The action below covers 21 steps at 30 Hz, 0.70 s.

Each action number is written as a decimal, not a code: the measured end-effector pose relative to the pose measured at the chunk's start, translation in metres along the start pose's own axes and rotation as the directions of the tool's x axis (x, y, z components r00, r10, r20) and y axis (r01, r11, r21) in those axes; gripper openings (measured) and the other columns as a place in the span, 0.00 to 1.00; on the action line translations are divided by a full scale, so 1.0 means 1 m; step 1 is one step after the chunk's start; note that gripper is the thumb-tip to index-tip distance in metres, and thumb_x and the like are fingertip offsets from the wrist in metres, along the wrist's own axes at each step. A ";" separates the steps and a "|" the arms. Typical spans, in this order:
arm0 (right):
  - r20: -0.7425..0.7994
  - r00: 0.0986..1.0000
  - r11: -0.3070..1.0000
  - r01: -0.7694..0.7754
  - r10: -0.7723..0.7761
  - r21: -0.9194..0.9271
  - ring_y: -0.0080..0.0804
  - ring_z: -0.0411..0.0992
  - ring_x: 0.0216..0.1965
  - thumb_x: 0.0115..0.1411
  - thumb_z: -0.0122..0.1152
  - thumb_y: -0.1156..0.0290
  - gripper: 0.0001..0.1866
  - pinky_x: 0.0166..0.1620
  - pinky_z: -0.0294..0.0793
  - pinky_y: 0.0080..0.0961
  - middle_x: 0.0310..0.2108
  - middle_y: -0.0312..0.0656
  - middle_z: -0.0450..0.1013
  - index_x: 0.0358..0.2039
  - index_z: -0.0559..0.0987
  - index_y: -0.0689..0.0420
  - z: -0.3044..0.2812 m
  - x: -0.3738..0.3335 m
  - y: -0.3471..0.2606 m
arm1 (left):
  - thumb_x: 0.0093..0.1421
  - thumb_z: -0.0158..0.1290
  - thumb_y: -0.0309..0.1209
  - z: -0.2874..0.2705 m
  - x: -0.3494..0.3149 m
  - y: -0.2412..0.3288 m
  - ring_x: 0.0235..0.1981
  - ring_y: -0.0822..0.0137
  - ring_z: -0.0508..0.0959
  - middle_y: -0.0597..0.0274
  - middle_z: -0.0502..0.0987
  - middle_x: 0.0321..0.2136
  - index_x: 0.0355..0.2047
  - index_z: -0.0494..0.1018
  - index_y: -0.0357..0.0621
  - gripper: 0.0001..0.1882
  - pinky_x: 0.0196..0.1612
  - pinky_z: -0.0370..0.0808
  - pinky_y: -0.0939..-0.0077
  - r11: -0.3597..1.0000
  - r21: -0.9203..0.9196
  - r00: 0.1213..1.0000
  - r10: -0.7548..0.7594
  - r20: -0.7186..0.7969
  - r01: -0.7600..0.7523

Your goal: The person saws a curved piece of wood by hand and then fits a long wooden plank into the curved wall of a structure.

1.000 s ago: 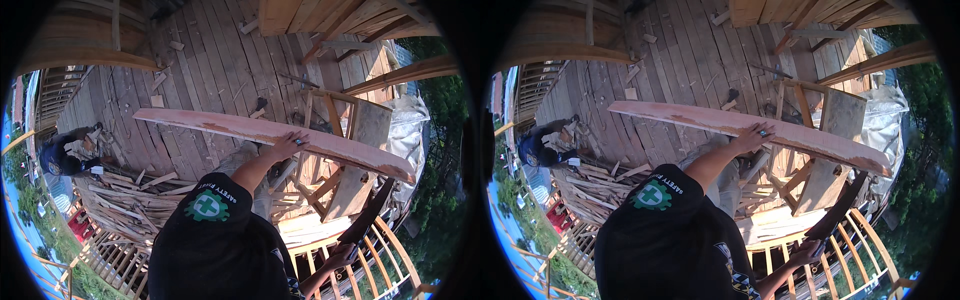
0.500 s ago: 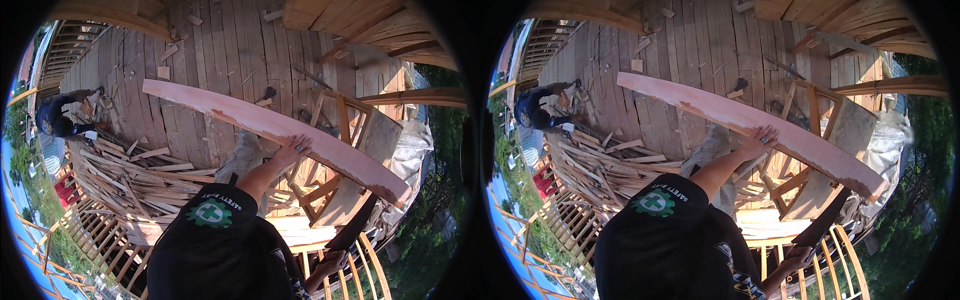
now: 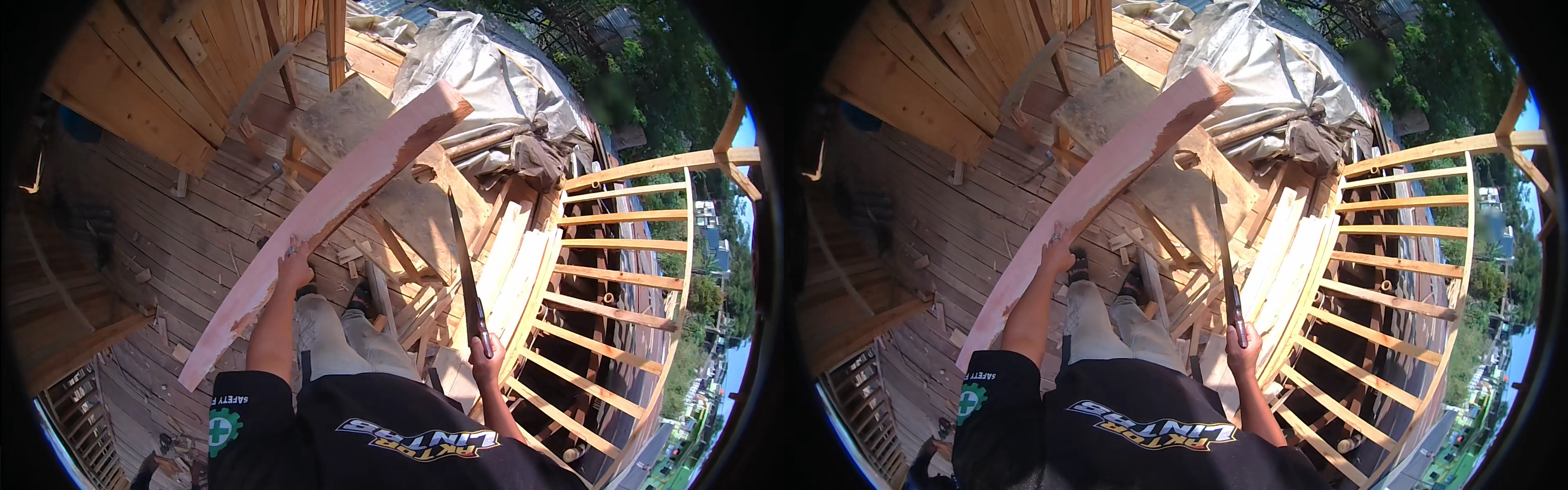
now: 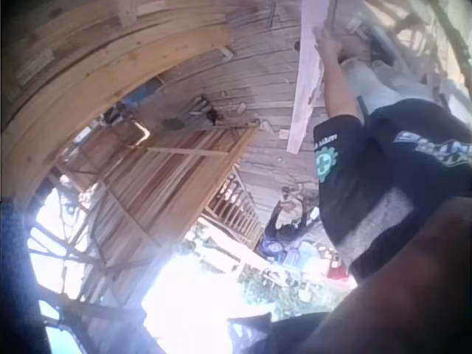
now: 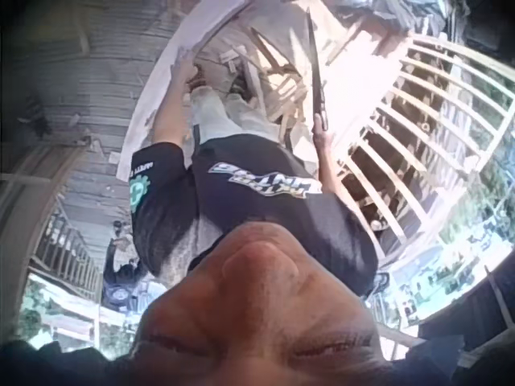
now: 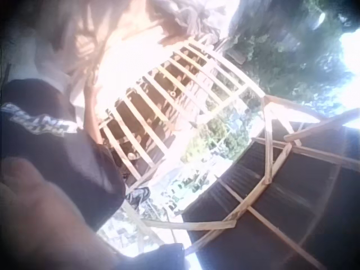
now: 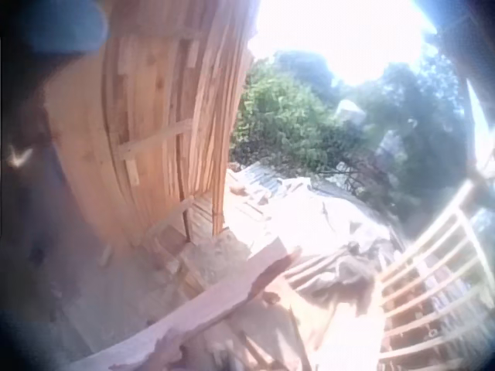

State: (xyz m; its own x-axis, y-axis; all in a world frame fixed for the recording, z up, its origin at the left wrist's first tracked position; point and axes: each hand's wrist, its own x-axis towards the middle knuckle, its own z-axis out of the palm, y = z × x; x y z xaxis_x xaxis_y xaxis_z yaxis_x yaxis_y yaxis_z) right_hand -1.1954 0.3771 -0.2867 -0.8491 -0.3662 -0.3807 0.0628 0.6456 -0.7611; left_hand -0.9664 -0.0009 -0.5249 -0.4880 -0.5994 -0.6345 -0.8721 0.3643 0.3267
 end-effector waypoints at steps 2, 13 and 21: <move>-0.032 0.999 0.998 0.033 -0.035 -0.059 0.17 0.64 0.14 0.58 0.59 0.69 0.11 0.18 0.63 0.17 0.13 0.31 0.65 0.22 0.70 0.57 -0.006 -0.010 0.005 | 0.51 0.55 0.34 -0.008 0.006 0.005 0.67 0.45 0.53 0.46 0.35 0.70 0.67 0.48 0.46 0.45 0.62 0.57 0.43 0.997 -0.046 0.991 -0.055 0.119 0.061; -0.116 0.985 0.921 0.072 -0.125 -0.382 0.19 0.59 0.17 0.57 0.63 0.64 0.16 0.21 0.58 0.23 0.12 0.34 0.62 0.20 0.73 0.62 -0.066 -0.006 -0.057 | 0.51 0.61 0.45 0.022 0.052 0.008 0.65 0.30 0.46 0.18 0.31 0.63 0.64 0.35 0.26 0.57 0.63 0.59 0.49 0.997 -0.073 0.954 0.031 0.297 -0.010; -0.052 0.997 0.905 0.023 -0.050 -0.424 0.31 0.61 0.15 0.56 0.61 0.62 0.18 0.23 0.61 0.31 0.13 0.45 0.63 0.19 0.70 0.62 -0.038 -0.015 -0.071 | 0.49 0.62 0.51 0.010 0.056 -0.018 0.66 0.28 0.28 0.14 0.32 0.62 0.61 0.31 0.16 0.64 0.69 0.36 0.61 0.973 -0.206 0.920 0.171 0.354 -0.102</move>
State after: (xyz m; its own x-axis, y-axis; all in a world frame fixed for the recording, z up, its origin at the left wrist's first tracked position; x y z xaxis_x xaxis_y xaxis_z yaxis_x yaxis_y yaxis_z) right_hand -1.2074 0.3619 -0.2072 -0.8771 -0.3629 -0.3146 -0.1856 0.8602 -0.4750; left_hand -0.9775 -0.0337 -0.5734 -0.5852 -0.2366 -0.7756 -0.8065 0.2689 0.5265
